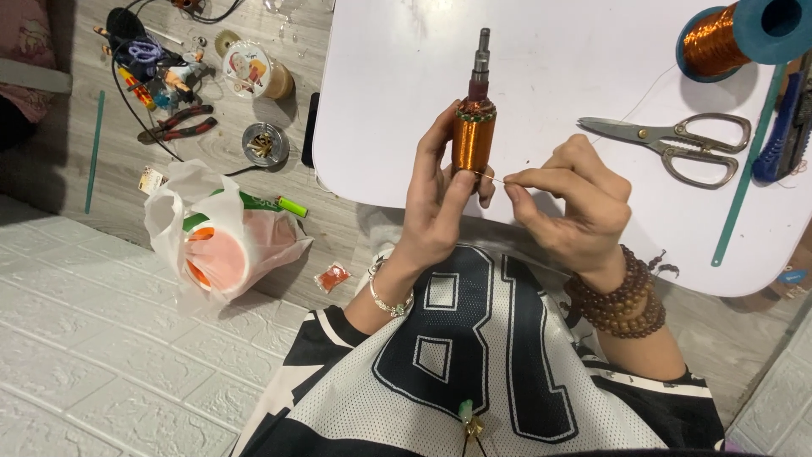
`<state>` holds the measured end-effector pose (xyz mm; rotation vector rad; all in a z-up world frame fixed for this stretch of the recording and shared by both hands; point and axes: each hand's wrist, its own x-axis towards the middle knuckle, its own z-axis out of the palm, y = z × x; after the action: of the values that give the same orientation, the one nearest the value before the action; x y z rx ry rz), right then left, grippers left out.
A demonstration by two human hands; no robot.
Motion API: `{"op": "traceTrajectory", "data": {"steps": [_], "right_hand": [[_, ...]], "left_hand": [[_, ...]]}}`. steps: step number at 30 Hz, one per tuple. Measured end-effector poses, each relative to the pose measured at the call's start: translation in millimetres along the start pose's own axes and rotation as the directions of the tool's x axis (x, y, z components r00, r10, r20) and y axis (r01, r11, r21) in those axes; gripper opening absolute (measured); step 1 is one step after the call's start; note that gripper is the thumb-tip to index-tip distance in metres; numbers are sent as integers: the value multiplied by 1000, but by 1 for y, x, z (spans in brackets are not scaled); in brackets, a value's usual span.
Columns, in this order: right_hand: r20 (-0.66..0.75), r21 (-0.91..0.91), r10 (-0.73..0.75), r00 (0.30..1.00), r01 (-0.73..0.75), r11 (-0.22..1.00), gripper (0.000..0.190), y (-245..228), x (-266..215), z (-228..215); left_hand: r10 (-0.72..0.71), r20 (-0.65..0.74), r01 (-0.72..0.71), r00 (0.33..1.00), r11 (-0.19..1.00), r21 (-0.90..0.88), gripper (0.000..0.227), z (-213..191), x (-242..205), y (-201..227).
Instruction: Winding thin copper wire around the poles of a motor armature by hand at a workbench.
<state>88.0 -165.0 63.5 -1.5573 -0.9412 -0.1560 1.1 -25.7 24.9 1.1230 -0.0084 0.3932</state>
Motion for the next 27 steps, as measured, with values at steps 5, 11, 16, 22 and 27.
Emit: {"op": "traceTrajectory", "data": {"steps": [5,11,16,22,27], "right_hand": [[10,20,-5,1000,4,1000,2,5,-3,-4],[3,47,-2,1000,2,999,3,5,-6,-3],[2,37,-7,1000,7,999,3,8,-9,-2],[8,23,-15,1000,15,1000,3,6,-11,-3],[-13,27,-6,1000,6,1000,3,12,-12,-2]], "left_hand": [[-4,14,4,1000,1000,-26,60,-1,1,-2],[19,-17,-17,1000,994,109,59,1,3,4],[49,-47,-41,998,987,156,56,0,3,0],[-1,-26,4,1000,993,116,59,0,3,1],[-18,-19,19,1000,998,66,58,0,2,3]]}}
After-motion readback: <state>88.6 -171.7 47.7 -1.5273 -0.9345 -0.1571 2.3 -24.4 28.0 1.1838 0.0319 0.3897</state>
